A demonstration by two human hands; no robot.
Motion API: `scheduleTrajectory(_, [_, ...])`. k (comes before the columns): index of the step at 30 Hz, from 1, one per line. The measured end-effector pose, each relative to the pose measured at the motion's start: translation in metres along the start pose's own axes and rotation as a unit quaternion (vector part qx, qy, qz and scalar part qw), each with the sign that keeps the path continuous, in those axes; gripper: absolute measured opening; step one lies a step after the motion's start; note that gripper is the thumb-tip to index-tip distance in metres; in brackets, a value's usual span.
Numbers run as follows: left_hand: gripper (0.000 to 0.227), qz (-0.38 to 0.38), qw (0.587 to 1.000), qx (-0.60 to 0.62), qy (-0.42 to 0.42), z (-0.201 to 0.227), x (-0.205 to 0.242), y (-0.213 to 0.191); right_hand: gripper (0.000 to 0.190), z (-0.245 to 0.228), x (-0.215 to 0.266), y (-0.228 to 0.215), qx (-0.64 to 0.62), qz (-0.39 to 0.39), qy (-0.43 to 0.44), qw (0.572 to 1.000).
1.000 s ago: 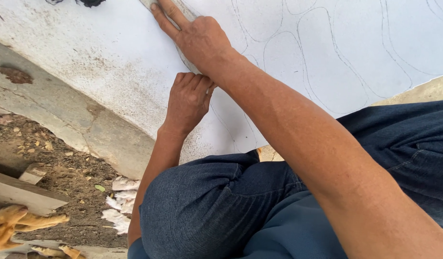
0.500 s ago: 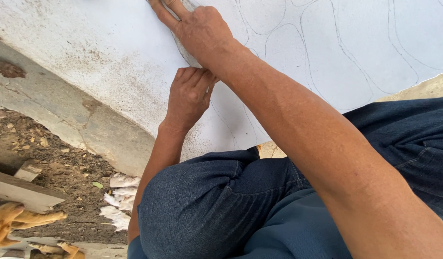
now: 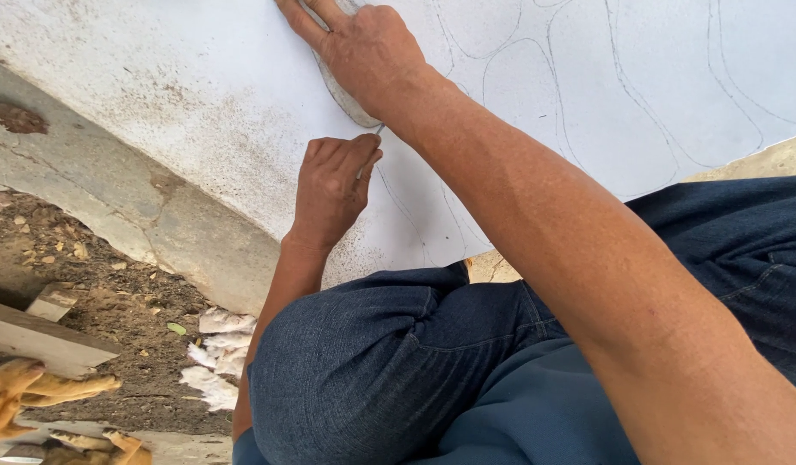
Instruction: Tracing shoe sole patterns onto a sheet of material using a template and a pen.
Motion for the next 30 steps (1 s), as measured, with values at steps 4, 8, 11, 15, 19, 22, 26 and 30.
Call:
scheduleTrajectory(4, [0.011, 0.003, 1.000, 0.010, -0.018, -0.007, 0.005, -0.002, 0.130, -0.002, -0.004, 0.006, 0.008, -0.002, 0.007, 1.000])
scheduleTrajectory(8, [0.010, 0.016, 1.000, -0.003, -0.020, -0.012, 0.004, -0.005, 0.123, -0.003, -0.006, 0.006, 0.000, -0.012, 0.010, 1.000])
scheduleTrajectory(11, [0.009, 0.014, 1.000, -0.010, -0.024, -0.015, 0.002, -0.010, 0.123, -0.003, -0.004, 0.004, -0.005, -0.016, 0.014, 1.000])
scheduleTrajectory(15, [0.008, 0.009, 0.999, -0.013, -0.037, -0.023, 0.001, -0.012, 0.126, -0.002, -0.005, 0.002, -0.014, -0.030, 0.009, 0.999])
scheduleTrajectory(19, [0.009, 0.011, 0.999, -0.020, -0.034, -0.028, -0.005, -0.021, 0.128, -0.002, -0.001, -0.002, -0.006, -0.028, 0.005, 1.000])
scheduleTrajectory(22, [0.010, 0.013, 0.999, -0.037, -0.024, -0.032, -0.009, -0.026, 0.124, -0.002, -0.001, 0.000, -0.015, -0.019, 0.011, 1.000])
scheduleTrajectory(26, [0.007, 0.012, 0.998, -0.067, -0.008, -0.037, -0.019, -0.033, 0.117, -0.003, 0.001, -0.001, 0.012, 0.018, 0.013, 1.000])
scheduleTrajectory(30, [0.013, 0.009, 0.997, -0.078, -0.013, -0.042, -0.032, -0.044, 0.117, -0.004, 0.001, -0.003, 0.038, 0.018, 0.001, 0.999])
Point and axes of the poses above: each hand's wrist, its own x-axis away from the middle knuckle, its own y-axis out of the palm, z = x × y, the point moved 4 cm from there along -x, towards the middle knuckle, and after that the axes turned 4 degrees about y, right-handed, at the moved point
